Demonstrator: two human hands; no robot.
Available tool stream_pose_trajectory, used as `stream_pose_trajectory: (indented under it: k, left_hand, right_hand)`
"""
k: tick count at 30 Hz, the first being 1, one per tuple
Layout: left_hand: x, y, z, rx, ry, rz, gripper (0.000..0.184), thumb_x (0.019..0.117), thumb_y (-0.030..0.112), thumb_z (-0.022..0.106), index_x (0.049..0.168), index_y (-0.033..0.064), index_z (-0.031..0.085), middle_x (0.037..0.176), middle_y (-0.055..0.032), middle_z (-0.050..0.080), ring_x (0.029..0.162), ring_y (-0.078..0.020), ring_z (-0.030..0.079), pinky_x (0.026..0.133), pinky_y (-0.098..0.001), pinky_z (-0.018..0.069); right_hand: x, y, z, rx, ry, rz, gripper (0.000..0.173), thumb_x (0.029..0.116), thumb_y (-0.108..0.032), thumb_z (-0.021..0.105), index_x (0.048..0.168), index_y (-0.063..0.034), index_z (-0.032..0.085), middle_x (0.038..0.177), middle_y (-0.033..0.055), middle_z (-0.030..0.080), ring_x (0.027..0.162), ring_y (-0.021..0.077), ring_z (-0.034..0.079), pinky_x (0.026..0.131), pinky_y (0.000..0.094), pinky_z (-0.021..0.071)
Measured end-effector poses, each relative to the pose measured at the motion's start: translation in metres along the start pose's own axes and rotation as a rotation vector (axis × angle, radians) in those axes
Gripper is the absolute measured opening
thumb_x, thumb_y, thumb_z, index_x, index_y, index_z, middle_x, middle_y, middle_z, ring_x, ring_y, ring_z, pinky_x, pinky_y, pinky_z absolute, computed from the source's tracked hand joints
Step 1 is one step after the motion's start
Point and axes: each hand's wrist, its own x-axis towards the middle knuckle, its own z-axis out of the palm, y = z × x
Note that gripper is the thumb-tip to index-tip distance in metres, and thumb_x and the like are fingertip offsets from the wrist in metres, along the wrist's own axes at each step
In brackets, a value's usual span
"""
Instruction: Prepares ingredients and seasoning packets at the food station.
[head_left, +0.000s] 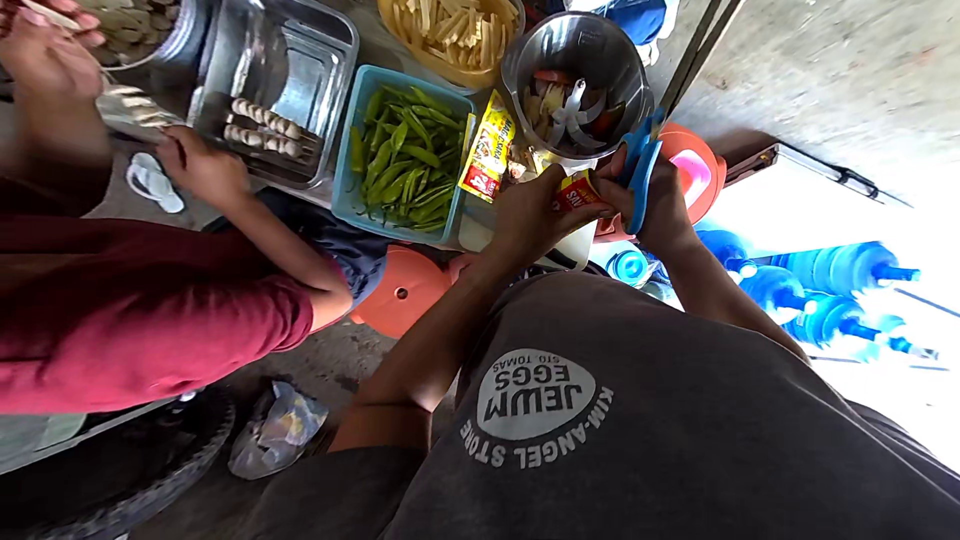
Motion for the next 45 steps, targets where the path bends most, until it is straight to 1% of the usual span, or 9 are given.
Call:
stream_pose_trajectory:
  k: [4,8,12,17,20,28,34,38,45]
  left_hand:
    - [-0.002,0.000,0.002,0.116,0.088,0.002,0.056,0.0859,0.046,0.077,0.099,-0.0067,0.064,0.077,-0.0199,0.067,0.072,-0.0366,0.069,0.065,-0.0537,0.0529]
    - [-0.004,-0.004,0.004,0.128,0.047,0.054,0.060,0.0818,0.047,0.080,0.103,-0.0057,0.063,0.078,-0.0189,0.068,0.072,-0.0365,0.070,0.063,-0.0539,0.0532]
    - [-0.004,-0.017,-0.010,-0.348,-0.234,0.034,0.050,0.0968,0.032,0.069,0.134,-0.0003,0.059,0.118,-0.0108,0.071,0.105,-0.0107,0.068,0.095,-0.0327,0.0553]
    - [-0.014,-0.029,-0.007,-0.541,-0.133,0.040,0.016,0.1006,0.008,0.060,0.109,-0.0041,0.067,0.095,-0.0006,0.070,0.084,0.0039,0.064,0.081,-0.0166,0.0547]
    - [-0.019,-0.031,-0.005,-0.583,-0.041,-0.020,0.012,0.0979,0.004,0.064,0.106,-0.0027,0.068,0.091,0.0034,0.070,0.080,0.0061,0.064,0.078,-0.0142,0.0545]
    - [-0.033,-0.043,-0.005,-0.698,-0.160,-0.172,0.014,0.1016,0.009,0.058,0.108,0.0005,0.067,0.092,0.0048,0.070,0.085,0.0011,0.067,0.083,-0.0215,0.0579]
    - [-0.038,-0.067,0.005,-0.766,-0.041,-0.318,0.015,0.1036,0.011,0.056,0.107,0.0020,0.067,0.090,0.0049,0.072,0.081,-0.0008,0.068,0.079,-0.0241,0.0593]
    - [-0.027,-0.084,-0.005,-0.800,0.054,-0.428,0.015,0.1048,0.011,0.053,0.106,0.0053,0.066,0.087,0.0070,0.070,0.080,-0.0002,0.067,0.078,-0.0229,0.0581]
    - [-0.004,-0.090,-0.013,-0.764,-0.057,-0.416,0.012,0.1032,0.011,0.057,0.103,0.0058,0.067,0.086,0.0057,0.070,0.079,-0.0011,0.068,0.077,-0.0225,0.0582]
  right_hand:
    - [-0.001,0.001,-0.009,0.164,-0.098,0.075,0.025,0.0928,-0.008,0.072,0.105,-0.0088,0.050,0.101,-0.0006,0.072,0.082,0.0061,0.072,0.068,0.0237,0.0620]
    - [-0.004,0.006,-0.011,-0.052,-0.106,-0.011,0.031,0.0870,-0.004,0.073,0.110,-0.0017,0.053,0.093,-0.0011,0.067,0.078,0.0014,0.067,0.069,0.0193,0.0584]
    - [-0.006,0.007,-0.015,-0.066,-0.160,-0.006,0.030,0.0864,-0.002,0.072,0.111,-0.0005,0.055,0.091,-0.0016,0.065,0.072,-0.0013,0.063,0.062,0.0155,0.0549]
    - [-0.009,0.014,-0.011,-0.203,-0.197,-0.030,0.035,0.0871,-0.010,0.078,0.113,0.0022,0.058,0.095,0.0055,0.068,0.074,0.0051,0.066,0.062,0.0206,0.0566]
    - [-0.009,0.014,-0.010,-0.372,-0.210,-0.006,0.040,0.0892,-0.014,0.077,0.119,0.0050,0.057,0.099,0.0143,0.071,0.085,0.0175,0.072,0.075,0.0329,0.0595]
    - [-0.012,0.024,0.001,-0.199,-0.171,0.053,0.029,0.0869,-0.002,0.071,0.112,0.0026,0.057,0.093,0.0077,0.067,0.070,0.0085,0.067,0.061,0.0248,0.0581]
    - [-0.005,0.041,-0.015,-0.292,-0.496,0.392,0.056,0.0911,-0.033,0.078,0.126,0.0009,0.052,0.103,0.0086,0.059,0.082,0.0118,0.060,0.071,0.0309,0.0549]
    - [-0.009,0.059,-0.027,-0.521,-0.753,0.499,0.057,0.0967,-0.042,0.070,0.123,0.0071,0.058,0.114,0.0231,0.061,0.101,0.0334,0.061,0.091,0.0535,0.0490]
    - [-0.008,0.051,-0.031,-0.624,-0.920,0.507,0.055,0.0984,-0.050,0.065,0.109,0.0045,0.065,0.095,0.0186,0.064,0.088,0.0316,0.062,0.081,0.0529,0.0498]
